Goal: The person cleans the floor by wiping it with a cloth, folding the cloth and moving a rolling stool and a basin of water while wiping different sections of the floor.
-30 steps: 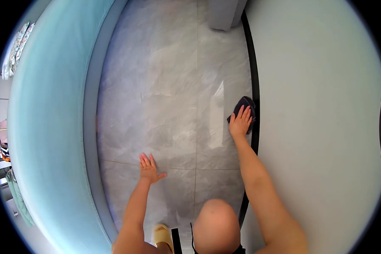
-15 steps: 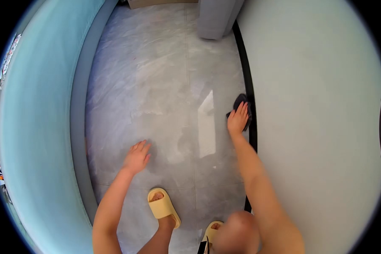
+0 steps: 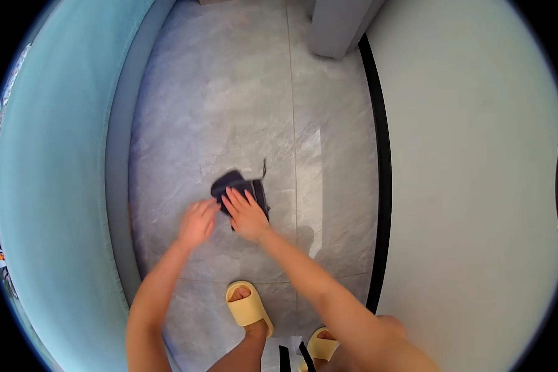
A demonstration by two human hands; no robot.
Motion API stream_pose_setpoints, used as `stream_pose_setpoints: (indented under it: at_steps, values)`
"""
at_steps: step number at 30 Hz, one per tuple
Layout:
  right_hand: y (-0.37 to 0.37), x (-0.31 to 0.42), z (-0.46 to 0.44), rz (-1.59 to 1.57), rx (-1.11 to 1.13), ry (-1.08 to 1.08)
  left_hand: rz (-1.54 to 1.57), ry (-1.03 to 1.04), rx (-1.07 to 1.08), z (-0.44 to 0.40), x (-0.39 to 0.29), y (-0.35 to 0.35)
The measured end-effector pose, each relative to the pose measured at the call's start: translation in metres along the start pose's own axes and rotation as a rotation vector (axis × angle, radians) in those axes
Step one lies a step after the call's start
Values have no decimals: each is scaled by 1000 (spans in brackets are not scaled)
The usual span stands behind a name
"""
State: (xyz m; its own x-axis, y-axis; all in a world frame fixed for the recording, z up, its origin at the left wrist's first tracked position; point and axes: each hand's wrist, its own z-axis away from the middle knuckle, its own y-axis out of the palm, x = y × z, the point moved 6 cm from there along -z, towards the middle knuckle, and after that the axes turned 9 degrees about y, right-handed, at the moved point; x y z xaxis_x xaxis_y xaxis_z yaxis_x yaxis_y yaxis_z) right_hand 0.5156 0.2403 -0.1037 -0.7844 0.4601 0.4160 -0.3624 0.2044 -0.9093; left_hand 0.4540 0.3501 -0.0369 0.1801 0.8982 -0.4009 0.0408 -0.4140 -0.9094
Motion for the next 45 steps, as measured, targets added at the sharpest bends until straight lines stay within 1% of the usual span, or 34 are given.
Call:
stream_pose_setpoints:
  at_steps: [1, 2, 4, 5, 6, 7, 8, 10, 12, 14, 15, 16, 17, 19, 20, 21, 22, 23, 26, 28, 29, 30, 31, 32, 33, 34, 35, 38, 39, 42, 43, 45]
  values:
    - [-6, -2, 16, -56, 29, 9, -18, -44, -6, -16, 10, -1]
    - [-12, -14, 32, -94, 29, 83, -95, -124, 37, -26, 27, 8]
    - [-22, -61, 76, -17, -112, 331, -255, -280, 122, -43, 65, 21]
    - [-37, -89, 93, -25, -60, 535, -301, -439, 210, -56, 82, 18]
    - [-41, -116, 122, 50, -225, 638, -342, -599, 299, -70, 96, 18]
    - [-47, -142, 138, 126, -259, 740, -383, -758, 391, -76, 108, 17]
    - [-54, -163, 150, 204, -295, 843, -334, -821, 399, -75, 119, 22]
    - [-70, -207, 150, 176, -345, 955, -230, -940, 407, -79, 144, 35]
    - [-93, -244, 123, 139, -407, 1084, -201, -931, 396, -79, 142, 36]
    - [-100, -269, 82, 148, -375, 1219, -201, -923, 392, -81, 145, 38]
    - [-100, -265, 59, 236, -366, 1206, -210, -917, 403, -80, 145, 42]
    - [-94, -257, 34, 307, -321, 1100, -211, -919, 412, -77, 143, 46]
    - [-91, -231, 5, 380, -252, 944, -205, -915, 421, -77, 143, 48]
    - [-60, -176, -28, 306, -197, 704, -204, -899, 445, -77, 144, 46]
    - [-48, -145, -39, 311, 2, 663, -185, -904, 465, -80, 144, 43]
    - [-47, -112, -41, 159, 80, 611, -169, -910, 487, -82, 141, 40]
    - [-36, -94, -35, 136, 143, 552, -158, -913, 516, -82, 139, 36]
    - [-38, -82, -27, 60, 121, 523, -152, -919, 547, -82, 139, 33]
    - [-34, -94, 25, -34, 128, 778, -151, -927, 621, -80, 143, 37]
    - [-42, -120, 73, -14, -44, 1029, -158, -938, 641, -77, 147, 42]
    - [-43, -136, 92, -11, -142, 1014, -169, -934, 650, -77, 146, 43]
    - [-43, -162, 102, 0, -149, 1063, -178, -932, 652, -77, 146, 42]
    - [-55, -188, 106, -20, -220, 1133, -174, -922, 640, -76, 146, 42]
    - [-60, -219, 109, -49, -362, 1191, -168, -913, 627, -75, 147, 44]
    - [-70, -249, 105, -50, -400, 1277, -169, -895, 614, -75, 149, 46]
    - [-81, -273, 100, -51, -467, 1275, -171, -879, 603, -72, 151, 47]
    - [-94, -295, 91, -22, -482, 1276, -167, -868, 587, -70, 152, 50]
    - [-111, -334, 55, 45, -488, 1187, -166, -867, 564, -70, 149, 50]
    - [-117, -338, 43, 59, -517, 1216, -168, -868, 562, -71, 149, 49]
    - [-134, -353, 5, 80, -509, 1195, -174, -860, 574, -68, 146, 50]
    - [-139, -362, -12, 83, -477, 1178, -168, -860, 572, -68, 145, 49]
    - [-144, -365, -48, 175, -424, 1077, -168, -861, 573, -71, 145, 45]
